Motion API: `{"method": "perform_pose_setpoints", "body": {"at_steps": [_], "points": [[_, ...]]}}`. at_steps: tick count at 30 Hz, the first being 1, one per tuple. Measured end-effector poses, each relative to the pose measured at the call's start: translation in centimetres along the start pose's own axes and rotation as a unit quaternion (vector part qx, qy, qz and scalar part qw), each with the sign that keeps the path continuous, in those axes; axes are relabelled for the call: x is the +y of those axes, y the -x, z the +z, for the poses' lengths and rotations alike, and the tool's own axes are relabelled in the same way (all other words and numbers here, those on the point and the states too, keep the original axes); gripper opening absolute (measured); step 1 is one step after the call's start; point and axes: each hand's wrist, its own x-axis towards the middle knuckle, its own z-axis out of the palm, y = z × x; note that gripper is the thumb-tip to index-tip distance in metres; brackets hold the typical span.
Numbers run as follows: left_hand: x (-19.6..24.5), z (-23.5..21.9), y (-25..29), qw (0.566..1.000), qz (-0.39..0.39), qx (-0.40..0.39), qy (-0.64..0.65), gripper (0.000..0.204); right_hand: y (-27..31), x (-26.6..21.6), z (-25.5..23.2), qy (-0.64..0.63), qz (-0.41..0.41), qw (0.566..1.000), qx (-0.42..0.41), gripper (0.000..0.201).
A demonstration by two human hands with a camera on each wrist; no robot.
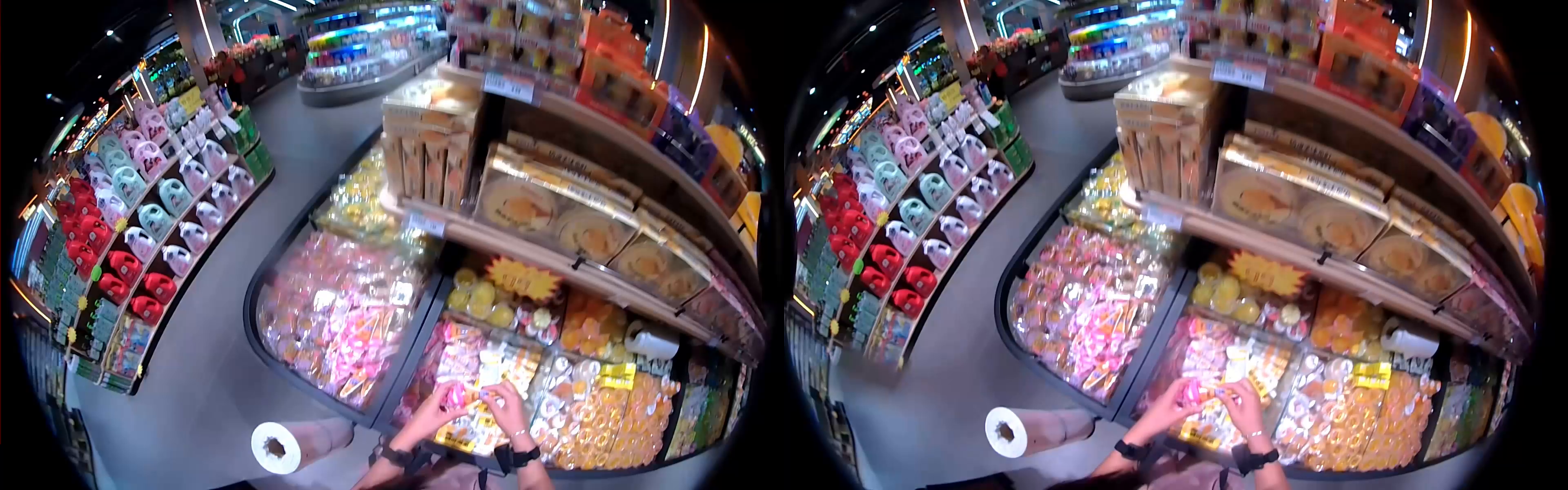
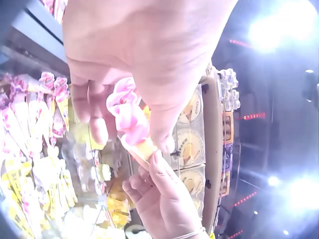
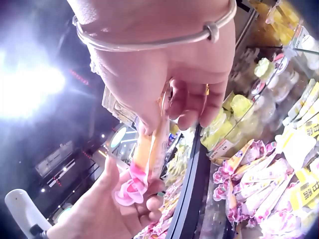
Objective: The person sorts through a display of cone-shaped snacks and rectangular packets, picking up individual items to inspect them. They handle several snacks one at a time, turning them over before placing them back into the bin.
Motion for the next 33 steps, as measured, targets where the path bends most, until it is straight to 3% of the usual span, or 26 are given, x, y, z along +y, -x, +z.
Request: {"method": "perform_pose_setpoints", "body": {"at_steps": [1,2,3,5,6,7,10,13,15,19,20,23,24,27,29,30,33], "points": [[0.2,-0.7,0.1,1.000,-0.013,-0.008,-0.018,0.062,-0.2,0.5,0.7,-0.003,0.005,1.000,-0.002,0.017],[-0.6,-1.4,0.3,0.992,0.027,0.023,-0.124,0.061,-0.4,1.9,1.4,0.017,-0.035,0.999,-0.017,0.018],[-0.2,-2.1,0.2,0.991,0.032,0.029,-0.123,0.061,-0.4,2.4,2.1,0.002,-0.006,1.000,-0.030,0.020],[-0.4,-2.6,0.6,0.994,0.002,0.078,-0.072,0.057,-0.2,4.1,3.8,0.034,-0.023,0.999,-0.024,0.025],[-0.8,-3.2,0.6,0.992,0.036,0.062,-0.104,0.055,-0.4,2.9,3.7,0.009,-0.023,0.999,-0.046,0.024],[0.5,-3.7,0.9,0.991,0.020,0.035,-0.125,0.056,-0.5,1.8,3.6,-0.072,0.020,0.994,-0.076,0.022],[0.5,-3.9,1.5,0.979,0.061,0.044,-0.192,0.055,-0.5,1.5,4.3,-0.079,0.052,0.992,-0.088,0.023],[1.6,-4.0,2.2,0.981,0.024,0.072,-0.176,0.035,-0.4,0.7,4.5,-0.179,0.137,0.964,-0.141,0.024],[0.8,-4.2,2.7,0.981,-0.030,0.078,-0.173,0.026,-0.4,0.7,4.4,-0.236,0.122,0.951,-0.160,0.026],[-1.0,-3.8,3.2,0.987,-0.054,0.129,-0.076,0.019,-0.7,1.7,5.2,-0.125,-0.022,0.983,-0.136,0.025],[-2.5,-4.3,3.5,0.990,-0.085,0.095,-0.062,0.018,-1.0,1.8,5.6,-0.149,-0.019,0.977,-0.151,0.019],[-3.3,-4.2,3.5,0.969,-0.096,0.215,0.069,0.026,-1.7,2.6,7.3,-0.183,0.102,0.958,-0.196,0.015],[-1.8,-4.8,3.6,0.967,-0.107,0.204,0.105,0.038,-2.1,2.5,8.2,-0.223,0.138,0.948,-0.182,0.012],[-4.3,-7.3,3.2,0.977,0.025,0.204,-0.056,0.047,-4.6,2.2,10.8,-0.267,0.211,0.924,-0.173,0.013],[-4.3,-8.4,2.8,0.969,-0.023,0.225,-0.100,0.050,-6.8,0.4,13.0,-0.269,0.156,0.938,-0.150,0.018],[-4.0,-9.2,2.6,0.960,-0.006,0.258,-0.106,0.050,-8.1,2.0,14.6,-0.246,0.091,0.953,-0.154,0.021],[-3.5,-11.0,1.6,0.933,0.011,0.344,-0.100,0.048,-11.8,-0.4,17.7,-0.241,0.119,0.946,-0.180,0.025]]}}
